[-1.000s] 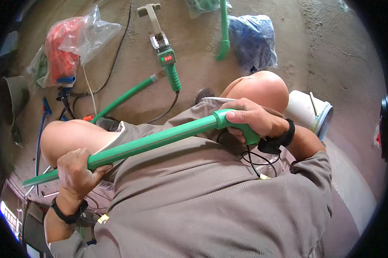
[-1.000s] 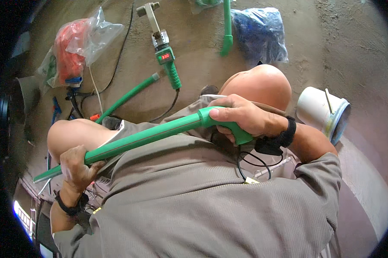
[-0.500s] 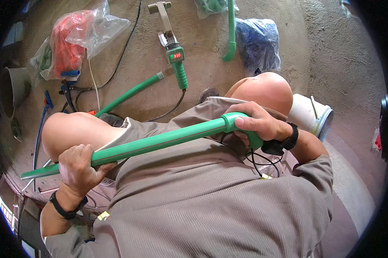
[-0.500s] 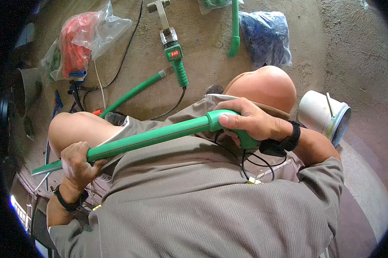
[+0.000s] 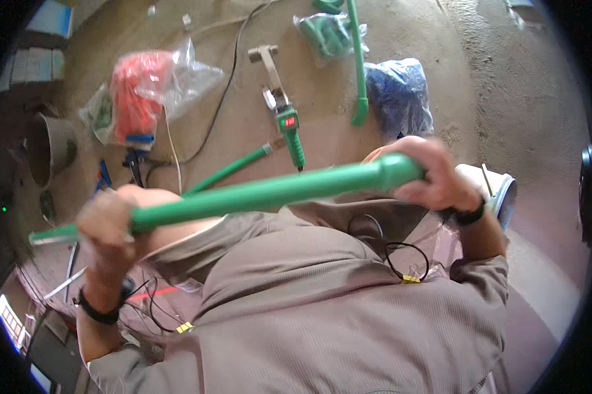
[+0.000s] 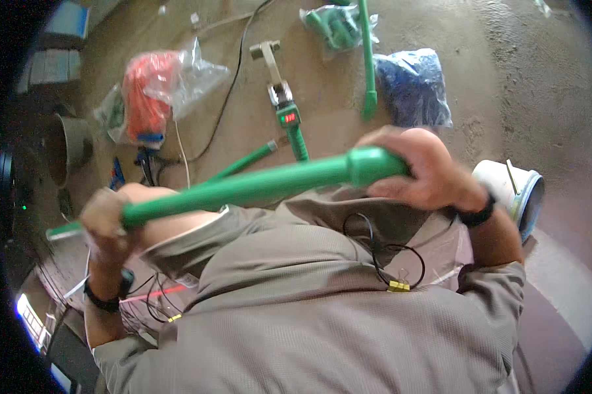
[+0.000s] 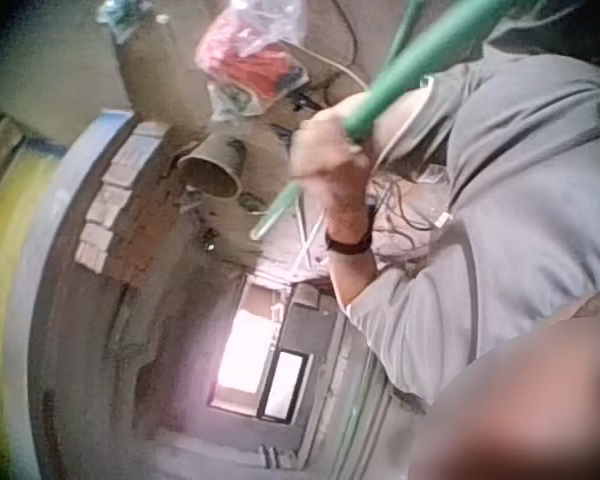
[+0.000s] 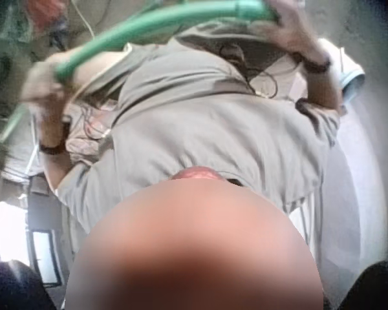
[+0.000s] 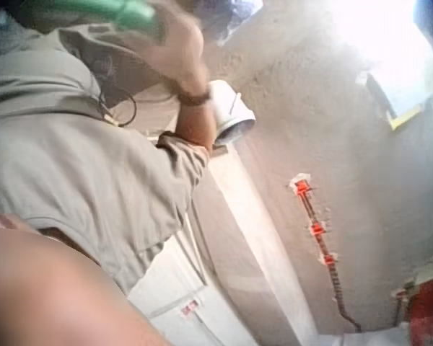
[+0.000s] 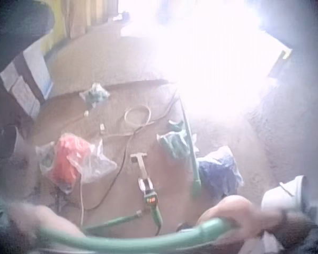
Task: Fitting together green plastic pipes using a heat-fusion welding tool and connectors.
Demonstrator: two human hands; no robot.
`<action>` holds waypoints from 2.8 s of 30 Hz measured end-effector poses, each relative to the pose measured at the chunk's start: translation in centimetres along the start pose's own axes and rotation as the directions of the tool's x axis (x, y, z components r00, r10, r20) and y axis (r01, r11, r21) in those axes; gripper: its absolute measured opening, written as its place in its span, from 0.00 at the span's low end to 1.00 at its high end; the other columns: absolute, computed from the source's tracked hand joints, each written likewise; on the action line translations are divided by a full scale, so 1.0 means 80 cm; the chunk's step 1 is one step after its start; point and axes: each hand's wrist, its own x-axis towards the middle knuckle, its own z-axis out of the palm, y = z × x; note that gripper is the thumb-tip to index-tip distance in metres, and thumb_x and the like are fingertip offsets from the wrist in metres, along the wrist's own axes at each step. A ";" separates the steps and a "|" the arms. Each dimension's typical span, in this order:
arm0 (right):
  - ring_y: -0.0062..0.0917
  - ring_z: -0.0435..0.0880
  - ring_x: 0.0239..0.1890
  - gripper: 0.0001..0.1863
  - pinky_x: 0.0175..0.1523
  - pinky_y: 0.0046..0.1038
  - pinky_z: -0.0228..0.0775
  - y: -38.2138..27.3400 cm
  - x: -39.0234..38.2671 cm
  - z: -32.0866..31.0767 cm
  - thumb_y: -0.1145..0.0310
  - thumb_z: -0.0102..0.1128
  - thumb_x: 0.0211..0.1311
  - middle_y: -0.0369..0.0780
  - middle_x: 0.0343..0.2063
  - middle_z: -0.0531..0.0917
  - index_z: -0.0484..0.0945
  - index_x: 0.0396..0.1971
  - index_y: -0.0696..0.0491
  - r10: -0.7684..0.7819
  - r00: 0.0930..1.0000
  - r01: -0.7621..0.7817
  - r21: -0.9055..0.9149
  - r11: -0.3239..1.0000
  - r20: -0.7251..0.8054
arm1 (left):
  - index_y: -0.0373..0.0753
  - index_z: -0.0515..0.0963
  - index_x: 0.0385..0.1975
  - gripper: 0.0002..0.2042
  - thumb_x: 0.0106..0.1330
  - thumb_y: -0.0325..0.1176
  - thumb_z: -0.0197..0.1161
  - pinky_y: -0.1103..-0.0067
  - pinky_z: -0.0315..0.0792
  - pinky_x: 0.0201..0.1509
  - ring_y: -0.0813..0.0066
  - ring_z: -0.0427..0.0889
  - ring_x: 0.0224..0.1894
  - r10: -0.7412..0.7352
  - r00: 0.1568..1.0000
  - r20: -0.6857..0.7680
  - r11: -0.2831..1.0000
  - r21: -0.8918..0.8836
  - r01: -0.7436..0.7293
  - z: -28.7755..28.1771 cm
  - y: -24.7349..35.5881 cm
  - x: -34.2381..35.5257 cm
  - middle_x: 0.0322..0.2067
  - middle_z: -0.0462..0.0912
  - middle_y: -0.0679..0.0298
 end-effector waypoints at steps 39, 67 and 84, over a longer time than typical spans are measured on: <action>0.32 0.81 0.28 0.18 0.35 0.36 0.78 -0.060 -0.682 -0.167 0.58 0.57 0.68 0.43 0.32 0.81 0.75 0.48 0.56 0.247 -0.609 0.051 0.274 0.960 -0.754 | 0.34 0.77 0.41 0.15 0.57 0.33 0.69 0.64 0.72 0.41 0.52 0.77 0.36 0.642 0.760 -0.097 0.626 -0.506 -0.594 0.248 0.375 0.408 0.34 0.76 0.54; 0.22 0.77 0.21 0.17 0.30 0.28 0.68 -0.189 -1.137 -0.122 0.56 0.61 0.66 0.36 0.22 0.79 0.76 0.31 0.57 -0.183 -0.846 -0.469 0.538 0.700 -0.500 | 0.37 0.83 0.30 0.09 0.55 0.36 0.65 0.70 0.77 0.35 0.60 0.85 0.28 0.423 0.659 0.622 0.883 -0.445 -0.147 0.299 0.267 0.373 0.24 0.84 0.54; 0.22 0.76 0.21 0.17 0.29 0.28 0.67 -0.180 -1.115 -0.113 0.57 0.61 0.66 0.36 0.22 0.77 0.76 0.35 0.58 -0.201 -0.816 -0.522 0.542 0.658 -0.541 | 0.38 0.84 0.34 0.09 0.58 0.36 0.65 0.74 0.76 0.33 0.73 0.82 0.27 0.375 0.605 0.702 0.887 -0.461 -0.016 0.333 0.248 0.321 0.25 0.84 0.57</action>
